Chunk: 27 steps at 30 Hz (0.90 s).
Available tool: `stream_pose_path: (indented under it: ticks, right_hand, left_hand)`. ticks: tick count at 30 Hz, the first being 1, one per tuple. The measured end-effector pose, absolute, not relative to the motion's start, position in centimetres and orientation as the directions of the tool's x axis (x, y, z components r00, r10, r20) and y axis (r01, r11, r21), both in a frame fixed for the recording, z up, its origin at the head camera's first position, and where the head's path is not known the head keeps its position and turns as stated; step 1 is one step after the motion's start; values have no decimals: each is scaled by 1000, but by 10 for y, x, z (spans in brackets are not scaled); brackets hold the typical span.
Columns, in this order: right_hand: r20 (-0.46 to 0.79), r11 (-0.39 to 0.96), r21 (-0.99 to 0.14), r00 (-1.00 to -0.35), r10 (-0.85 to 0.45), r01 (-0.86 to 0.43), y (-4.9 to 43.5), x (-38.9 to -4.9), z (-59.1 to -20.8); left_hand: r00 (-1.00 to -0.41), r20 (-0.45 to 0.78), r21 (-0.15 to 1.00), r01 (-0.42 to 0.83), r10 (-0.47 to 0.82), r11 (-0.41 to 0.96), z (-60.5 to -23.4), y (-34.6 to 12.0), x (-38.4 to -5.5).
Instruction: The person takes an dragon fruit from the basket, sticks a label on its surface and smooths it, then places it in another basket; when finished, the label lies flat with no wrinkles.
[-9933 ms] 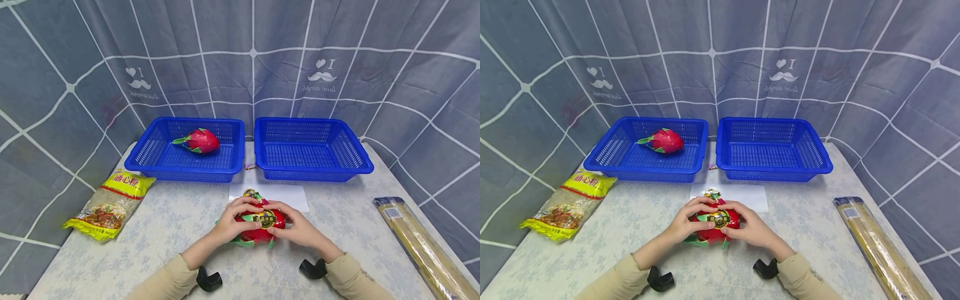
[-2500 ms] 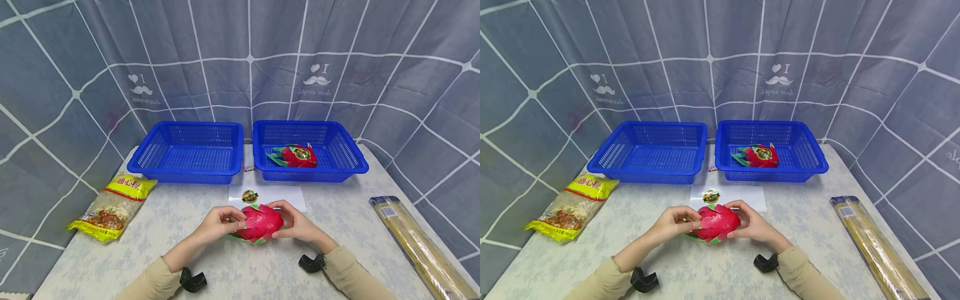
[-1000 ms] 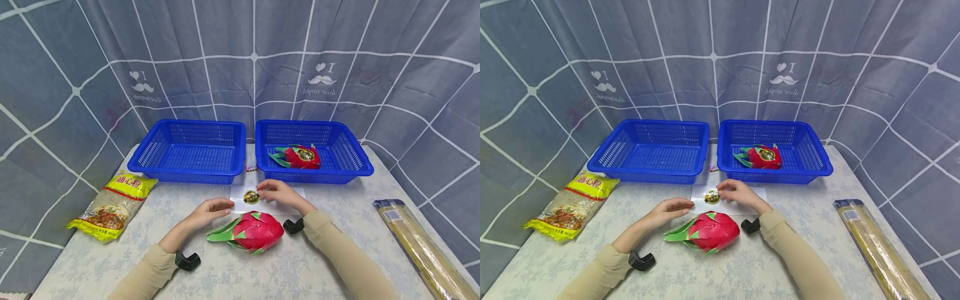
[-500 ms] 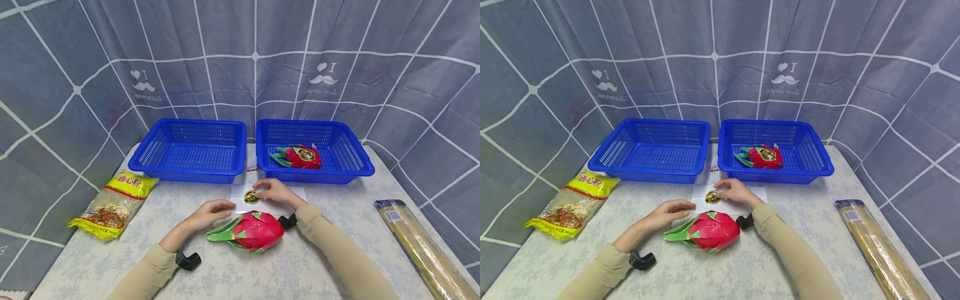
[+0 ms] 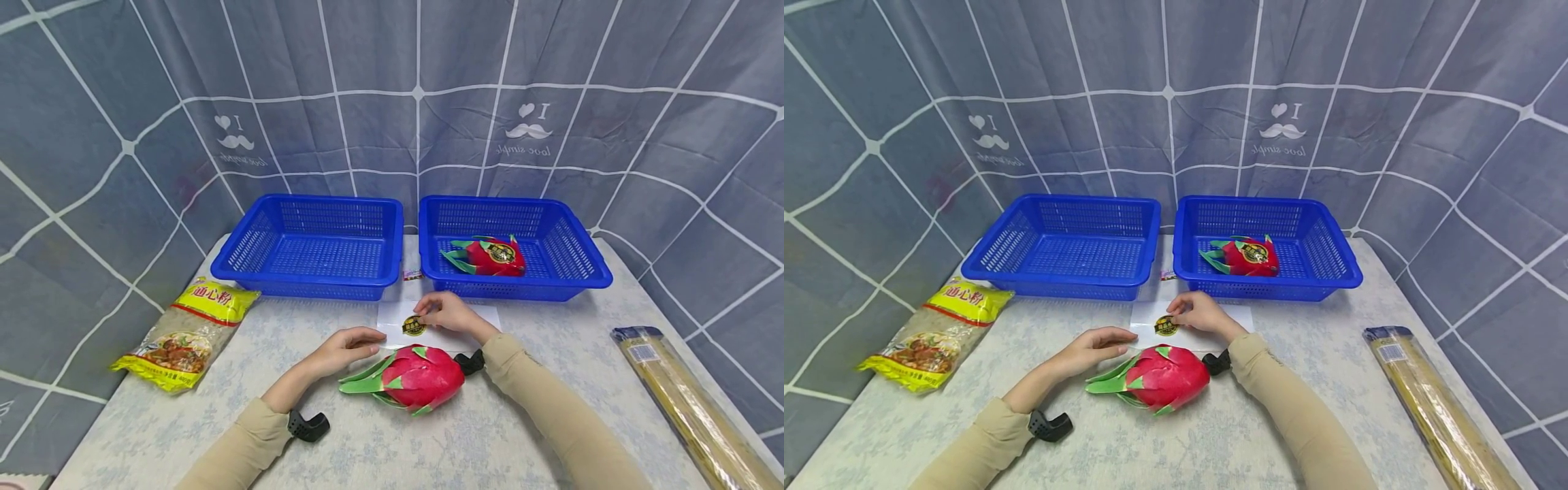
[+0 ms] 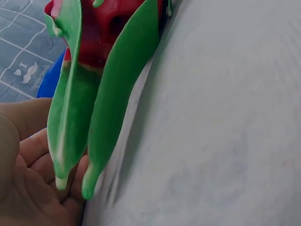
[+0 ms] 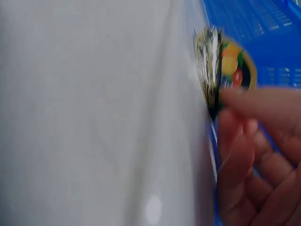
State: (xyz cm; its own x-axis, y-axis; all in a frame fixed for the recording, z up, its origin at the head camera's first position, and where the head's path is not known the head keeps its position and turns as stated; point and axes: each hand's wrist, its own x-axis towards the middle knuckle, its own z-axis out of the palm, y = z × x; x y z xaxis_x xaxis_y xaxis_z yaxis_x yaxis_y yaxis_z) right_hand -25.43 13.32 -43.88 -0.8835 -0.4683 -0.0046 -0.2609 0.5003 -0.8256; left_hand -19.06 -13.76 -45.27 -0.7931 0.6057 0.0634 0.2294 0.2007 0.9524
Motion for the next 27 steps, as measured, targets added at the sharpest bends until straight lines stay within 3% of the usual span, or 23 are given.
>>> stream_pose_path:
  ticks: [9,15,22,27]
  right_hand:
    - [99,487,-792,-864,-494,-369,157,-233,-418]
    - [113,366,-882,-889,-444,-295,174,-208,-403]
    - [53,241,-954,-891,-450,-179,183,-180,-396]
    - [61,165,-972,-852,-520,-170,184,-165,-395]
  left_hand:
    - [-855,218,915,346,470,206,-435,-122,-177]
    - [-812,359,858,481,460,181,-414,-102,-153]
    - [-786,257,795,503,562,339,-413,-87,-138]
    - [-743,259,793,528,617,303,-419,-86,-140]
